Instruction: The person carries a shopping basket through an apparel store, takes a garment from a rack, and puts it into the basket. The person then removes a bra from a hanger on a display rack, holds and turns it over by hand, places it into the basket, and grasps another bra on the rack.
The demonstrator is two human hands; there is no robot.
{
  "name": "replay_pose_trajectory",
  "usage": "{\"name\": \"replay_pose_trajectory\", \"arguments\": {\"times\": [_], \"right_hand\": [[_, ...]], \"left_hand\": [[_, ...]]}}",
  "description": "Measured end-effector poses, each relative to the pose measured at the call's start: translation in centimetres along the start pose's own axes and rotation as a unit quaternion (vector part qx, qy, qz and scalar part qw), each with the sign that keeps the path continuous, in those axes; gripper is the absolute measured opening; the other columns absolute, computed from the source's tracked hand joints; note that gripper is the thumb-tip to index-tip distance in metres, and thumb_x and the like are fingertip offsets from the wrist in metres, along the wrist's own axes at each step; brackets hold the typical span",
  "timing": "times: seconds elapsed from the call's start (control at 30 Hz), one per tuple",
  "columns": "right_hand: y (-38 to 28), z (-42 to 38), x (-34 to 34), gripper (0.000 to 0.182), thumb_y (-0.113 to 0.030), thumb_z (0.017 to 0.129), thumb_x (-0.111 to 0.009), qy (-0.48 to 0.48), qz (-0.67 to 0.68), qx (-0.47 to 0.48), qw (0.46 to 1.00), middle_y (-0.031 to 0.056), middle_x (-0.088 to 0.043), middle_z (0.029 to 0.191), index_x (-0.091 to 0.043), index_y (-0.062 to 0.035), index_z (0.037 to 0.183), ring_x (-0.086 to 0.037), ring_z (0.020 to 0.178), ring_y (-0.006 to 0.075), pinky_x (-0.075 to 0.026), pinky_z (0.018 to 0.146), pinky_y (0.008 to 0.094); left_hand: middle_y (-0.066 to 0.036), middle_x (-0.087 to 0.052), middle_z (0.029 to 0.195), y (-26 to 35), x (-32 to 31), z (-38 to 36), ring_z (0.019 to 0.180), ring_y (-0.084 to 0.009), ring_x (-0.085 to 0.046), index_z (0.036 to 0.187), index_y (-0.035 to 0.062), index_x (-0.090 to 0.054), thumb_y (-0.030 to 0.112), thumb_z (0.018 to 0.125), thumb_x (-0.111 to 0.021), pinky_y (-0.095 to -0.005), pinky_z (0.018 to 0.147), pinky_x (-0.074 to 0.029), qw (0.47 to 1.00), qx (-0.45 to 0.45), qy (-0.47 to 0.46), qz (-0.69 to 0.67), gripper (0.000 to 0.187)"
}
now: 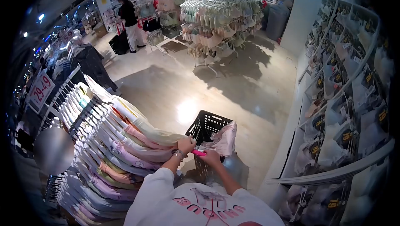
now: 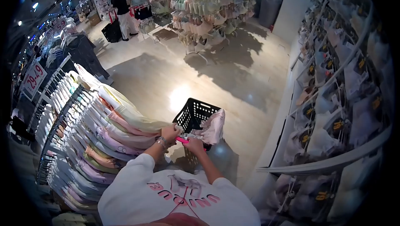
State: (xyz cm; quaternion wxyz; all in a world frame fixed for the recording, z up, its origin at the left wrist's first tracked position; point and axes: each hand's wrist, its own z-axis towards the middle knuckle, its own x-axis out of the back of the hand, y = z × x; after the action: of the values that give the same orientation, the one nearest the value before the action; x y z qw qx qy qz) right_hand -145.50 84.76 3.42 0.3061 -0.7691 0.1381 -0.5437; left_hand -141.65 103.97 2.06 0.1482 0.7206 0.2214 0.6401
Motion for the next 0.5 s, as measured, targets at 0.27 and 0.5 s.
{"name": "replay_pose_trajectory", "arguments": {"times": [0.27,0.5], "right_hand": [[2.0,4.7,2.5,0.044,-0.05,0.068,-0.069,0.037,-0.006,0.005,0.999,0.0137,-0.068,0.081,-0.07,-0.0104,0.087,-0.067,0.076,0.032,-0.052,0.069,0.0431],[3.4,9.6,5.2,0.042,-0.05,0.067,-0.07,0.06,-0.007,-0.009,0.998,0.0127,-0.067,0.074,-0.069,-0.0116,0.083,-0.066,0.071,0.032,-0.052,0.065,0.0427]], "left_hand": [[-0.016,-0.069,0.093,3.8,2.7,4.4,0.09,-0.0342,-0.065,0.117,0.0124,-0.059,0.044,0.086,-0.051,-0.0458,0.079,-0.051,0.996,0.018,-0.077,0.034,0.045],[-0.009,-0.069,0.076,5.5,1.5,10.3,0.073,-0.0292,-0.066,0.092,0.0167,-0.07,0.043,0.082,-0.055,-0.0422,0.065,-0.052,0.999,-0.023,0.029,0.029,0.031]]}}
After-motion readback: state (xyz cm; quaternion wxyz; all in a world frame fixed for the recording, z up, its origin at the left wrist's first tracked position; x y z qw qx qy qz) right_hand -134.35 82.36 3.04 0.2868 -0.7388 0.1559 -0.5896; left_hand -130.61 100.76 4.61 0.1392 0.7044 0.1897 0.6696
